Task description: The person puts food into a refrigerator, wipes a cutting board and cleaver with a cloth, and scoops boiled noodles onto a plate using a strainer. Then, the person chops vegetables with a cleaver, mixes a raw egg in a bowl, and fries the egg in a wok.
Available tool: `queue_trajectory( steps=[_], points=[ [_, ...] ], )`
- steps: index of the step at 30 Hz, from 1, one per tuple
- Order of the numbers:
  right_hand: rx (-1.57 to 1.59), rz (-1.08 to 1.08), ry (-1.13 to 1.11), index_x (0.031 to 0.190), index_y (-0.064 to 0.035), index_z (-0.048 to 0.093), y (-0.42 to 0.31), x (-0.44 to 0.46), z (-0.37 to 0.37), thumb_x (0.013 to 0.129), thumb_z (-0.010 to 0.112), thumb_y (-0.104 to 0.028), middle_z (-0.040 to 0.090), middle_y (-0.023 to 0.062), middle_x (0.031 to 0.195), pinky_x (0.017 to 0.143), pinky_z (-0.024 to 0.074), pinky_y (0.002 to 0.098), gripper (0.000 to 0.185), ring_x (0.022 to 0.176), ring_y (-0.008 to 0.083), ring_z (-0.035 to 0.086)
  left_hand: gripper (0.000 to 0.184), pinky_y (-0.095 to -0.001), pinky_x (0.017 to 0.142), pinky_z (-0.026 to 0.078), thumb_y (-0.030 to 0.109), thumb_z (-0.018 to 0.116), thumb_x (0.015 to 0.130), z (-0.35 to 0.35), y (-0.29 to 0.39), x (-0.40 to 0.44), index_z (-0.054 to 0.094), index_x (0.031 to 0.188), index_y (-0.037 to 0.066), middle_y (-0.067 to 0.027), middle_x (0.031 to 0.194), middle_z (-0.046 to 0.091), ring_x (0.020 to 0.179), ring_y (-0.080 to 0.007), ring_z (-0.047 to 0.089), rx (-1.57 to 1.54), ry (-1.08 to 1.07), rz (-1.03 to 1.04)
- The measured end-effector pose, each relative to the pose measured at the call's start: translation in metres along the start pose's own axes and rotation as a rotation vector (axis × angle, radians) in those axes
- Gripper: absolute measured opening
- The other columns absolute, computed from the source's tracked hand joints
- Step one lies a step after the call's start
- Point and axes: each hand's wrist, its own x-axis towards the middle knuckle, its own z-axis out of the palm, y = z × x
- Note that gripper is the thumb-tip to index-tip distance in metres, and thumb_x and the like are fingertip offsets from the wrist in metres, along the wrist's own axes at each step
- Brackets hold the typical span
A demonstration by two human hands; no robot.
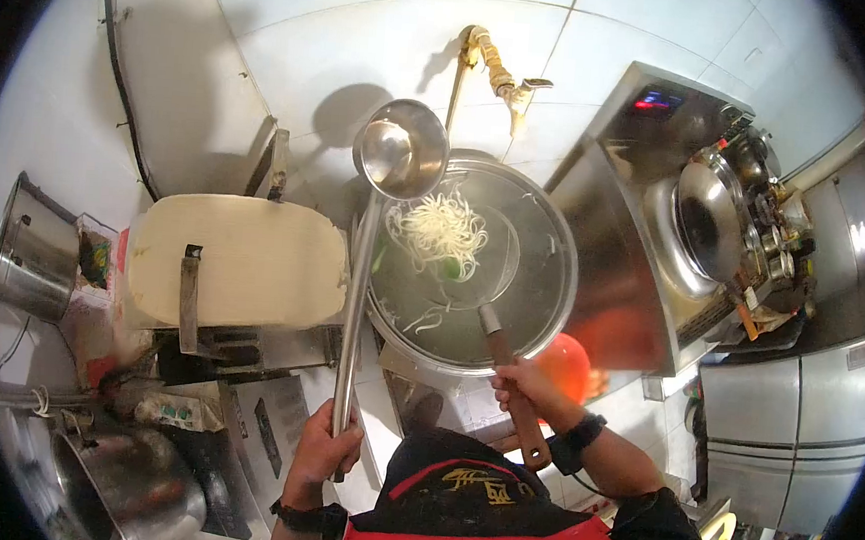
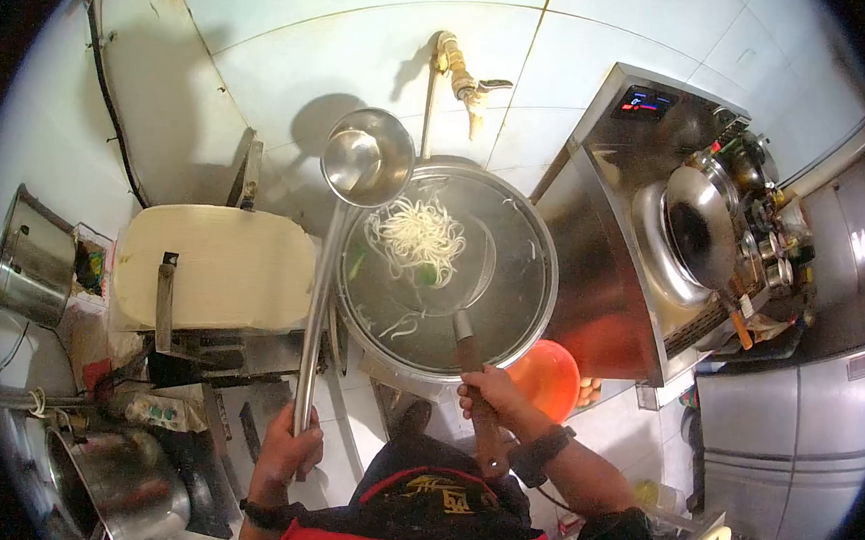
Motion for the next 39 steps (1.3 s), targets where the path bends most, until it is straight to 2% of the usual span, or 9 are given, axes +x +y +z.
queue_trajectory(
  steps=[7,9,11,16,25,31,33,36,39],
  points=[
    [-0.351,0.131,0.051,0.098,-0.0036,0.045,-0.004,-0.006,0.000,0.094,0.056,-0.013,0.056,0.0077,0.076,0.048,0.0555,0.0402,0.015,0.057,0.0187,0.060,0.021,-0.0242,0.038,0.035,0.010,0.063,0.088,-0.004,-0.005,0.001,0.048,0.100,0.004,0.0000,0.058,0.048,0.041,-0.0083,0.044,-0.017,-0.045,0.052],
    [-0.272,0.170,0.052,0.097,-0.0036,0.045,0.003,-0.013,0.003,0.093,0.056,-0.013,0.056,0.0068,0.076,0.048,0.0559,0.0402,0.014,0.057,0.0185,0.060,0.021,-0.0242,0.037,0.034,0.011,0.064,0.089,-0.004,-0.008,-0.004,0.048,0.100,0.004,0.0000,0.057,0.048,0.041,-0.0083,0.044,0.003,-0.026,0.003],
    [-0.254,0.193,0.046,0.095,-0.0036,0.047,-0.002,-0.017,0.009,0.094,0.054,-0.013,0.056,0.0056,0.077,0.050,0.0541,0.0347,0.012,0.058,0.0160,0.059,0.021,-0.0241,0.037,0.034,0.011,0.064,0.089,-0.006,-0.013,-0.004,0.048,0.100,0.004,-0.0001,0.057,0.048,0.040,-0.0083,0.044,-0.024,-0.046,0.012],
    [0.158,0.260,-0.229,0.094,-0.0040,0.048,-0.023,-0.024,0.029,0.096,0.053,-0.014,0.052,0.0018,0.075,0.054,0.0453,0.0238,0.011,0.061,0.0090,0.051,0.021,-0.0241,0.038,0.034,0.011,0.063,0.088,-0.005,-0.010,-0.004,0.048,0.101,0.004,-0.0002,0.057,0.048,0.040,-0.0087,0.045,-0.029,-0.075,0.049],
    [0.458,0.248,-0.444,0.101,-0.0051,0.049,-0.041,-0.004,0.037,0.100,0.046,-0.018,0.046,-0.0042,0.075,0.053,0.0409,0.0185,0.013,0.061,0.0034,0.045,0.020,-0.0244,0.038,0.034,0.010,0.063,0.087,0.000,-0.003,-0.007,0.048,0.100,0.004,-0.0005,0.057,0.048,0.040,-0.0092,0.045,-0.036,-0.062,0.027],
    [0.334,0.096,-0.235,0.108,-0.0034,0.048,-0.024,-0.033,0.028,0.098,0.049,-0.017,0.048,-0.0022,0.076,0.053,0.0404,0.0212,0.017,0.060,0.0075,0.045,0.020,-0.0244,0.037,0.034,0.009,0.063,0.088,0.002,0.001,-0.006,0.047,0.099,0.004,-0.0007,0.056,0.047,0.039,-0.0092,0.044,-0.027,-0.083,0.053],
    [0.396,0.122,-0.203,0.102,-0.0021,0.050,-0.021,-0.033,0.035,0.096,0.051,-0.015,0.051,0.0011,0.075,0.053,0.0432,0.0246,0.014,0.058,0.0113,0.047,0.020,-0.0247,0.037,0.034,0.008,0.062,0.088,0.003,0.002,-0.005,0.046,0.099,0.004,-0.0009,0.056,0.047,0.039,-0.0096,0.044,-0.023,-0.086,0.046],
    [0.177,-0.006,-0.073,0.088,-0.0013,0.052,-0.016,-0.014,0.043,0.095,0.053,-0.013,0.055,0.0058,0.073,0.054,0.0489,0.0317,0.013,0.056,0.0154,0.054,0.019,-0.0251,0.037,0.034,0.008,0.062,0.088,0.003,0.000,-0.003,0.046,0.099,0.004,-0.0011,0.056,0.047,0.039,-0.0099,0.044,-0.003,-0.082,0.046],
    [0.176,-0.013,-0.073,0.088,-0.0014,0.051,-0.016,0.020,0.047,0.095,0.053,-0.013,0.054,0.0055,0.073,0.055,0.0493,0.0322,0.014,0.057,0.0157,0.054,0.019,-0.0254,0.037,0.034,0.006,0.061,0.088,0.002,-0.001,-0.003,0.046,0.099,0.004,-0.0013,0.057,0.048,0.040,-0.0102,0.044,0.018,-0.086,0.051]
  ],
)
